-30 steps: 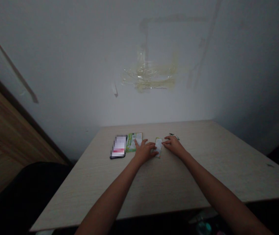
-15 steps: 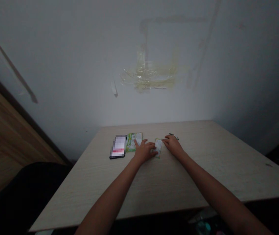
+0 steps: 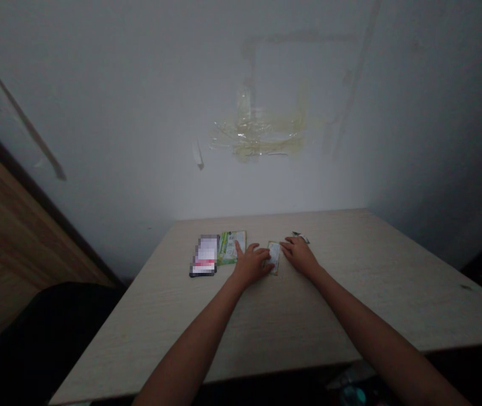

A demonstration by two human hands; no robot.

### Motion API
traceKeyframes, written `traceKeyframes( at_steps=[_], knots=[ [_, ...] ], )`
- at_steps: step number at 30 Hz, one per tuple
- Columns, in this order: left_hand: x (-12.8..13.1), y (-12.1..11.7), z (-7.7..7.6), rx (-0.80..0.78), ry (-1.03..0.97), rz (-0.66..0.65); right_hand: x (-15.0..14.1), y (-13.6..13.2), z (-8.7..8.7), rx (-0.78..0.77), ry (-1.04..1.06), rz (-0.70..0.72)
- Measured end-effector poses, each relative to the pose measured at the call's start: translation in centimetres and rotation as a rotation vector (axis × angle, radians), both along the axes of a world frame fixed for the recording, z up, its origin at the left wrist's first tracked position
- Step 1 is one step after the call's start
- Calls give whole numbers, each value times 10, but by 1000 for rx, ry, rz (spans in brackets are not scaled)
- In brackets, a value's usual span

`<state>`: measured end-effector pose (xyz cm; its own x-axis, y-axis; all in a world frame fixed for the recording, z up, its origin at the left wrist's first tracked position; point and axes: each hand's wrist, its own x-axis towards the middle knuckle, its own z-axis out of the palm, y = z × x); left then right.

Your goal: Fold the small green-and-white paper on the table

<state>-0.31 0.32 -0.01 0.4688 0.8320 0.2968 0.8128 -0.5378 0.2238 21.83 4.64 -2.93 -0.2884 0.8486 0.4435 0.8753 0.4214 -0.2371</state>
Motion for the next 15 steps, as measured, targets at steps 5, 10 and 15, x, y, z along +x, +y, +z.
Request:
traceKeyframes(
  at_steps=[5,10,15],
  knots=[
    [4,-4,1,52,-20,13,5,0,-3,13,145,102],
    [6,-6,0,71,3,41,4,-6,1,-67,272,222],
    [8,-8,-1,47,48,87,4,-11,4,-132,283,202]
  ],
)
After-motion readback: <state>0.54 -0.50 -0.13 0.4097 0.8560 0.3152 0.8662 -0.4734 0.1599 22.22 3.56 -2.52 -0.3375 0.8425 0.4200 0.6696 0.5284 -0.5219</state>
